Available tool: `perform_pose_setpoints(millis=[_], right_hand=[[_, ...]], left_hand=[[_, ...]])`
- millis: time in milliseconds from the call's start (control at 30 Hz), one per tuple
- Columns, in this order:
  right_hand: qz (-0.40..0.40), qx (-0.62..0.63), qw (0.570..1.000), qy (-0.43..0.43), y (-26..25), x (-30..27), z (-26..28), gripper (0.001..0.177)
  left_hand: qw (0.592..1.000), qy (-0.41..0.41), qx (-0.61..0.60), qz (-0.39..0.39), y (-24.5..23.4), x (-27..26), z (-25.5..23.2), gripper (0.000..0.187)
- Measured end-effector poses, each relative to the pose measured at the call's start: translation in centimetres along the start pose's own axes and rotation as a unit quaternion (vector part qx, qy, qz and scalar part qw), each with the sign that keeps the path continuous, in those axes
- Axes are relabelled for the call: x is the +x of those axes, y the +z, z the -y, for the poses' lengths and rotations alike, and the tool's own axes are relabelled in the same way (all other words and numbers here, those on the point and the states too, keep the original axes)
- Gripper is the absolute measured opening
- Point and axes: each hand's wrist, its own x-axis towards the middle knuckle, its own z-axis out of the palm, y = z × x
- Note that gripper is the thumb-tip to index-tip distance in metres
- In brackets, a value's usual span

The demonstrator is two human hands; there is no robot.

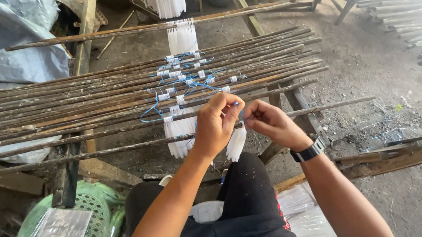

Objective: Tying individual candle wicks onto a wooden frame using string in a workshop setting.

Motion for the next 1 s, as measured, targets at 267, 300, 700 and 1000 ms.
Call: perform_pose_setpoints(millis=[267, 300, 700, 1000], right_hand=[[-0.045, 0.135, 0.988, -0.059, -1.5, -0.7, 2.3, 0.018], [-0.06, 0.135, 0.988, -0.052, -1.8, -0.9, 1.9, 0.017], [-0.076, -0.204, 0.975, -0.049, -1.4, -1.2, 4.1, 0.018], [-0.052, -0.513, 0.852, -0.091, -0.4, -1.7, -3.6, 0.027]], left_hand=[[0.978, -0.11, -0.103, 0.143, 0.0, -1.1, -0.3, 0.018], [0.974, -0.119, -0.083, 0.174, -0.4, -1.1, -0.6, 0.021], [0.988, -0.049, 0.043, 0.141, -2.2, -0.9, -1.3, 0.007], [0.993, -0.027, 0.102, 0.058, -7.1, -0.3, -2.0, 0.011]])
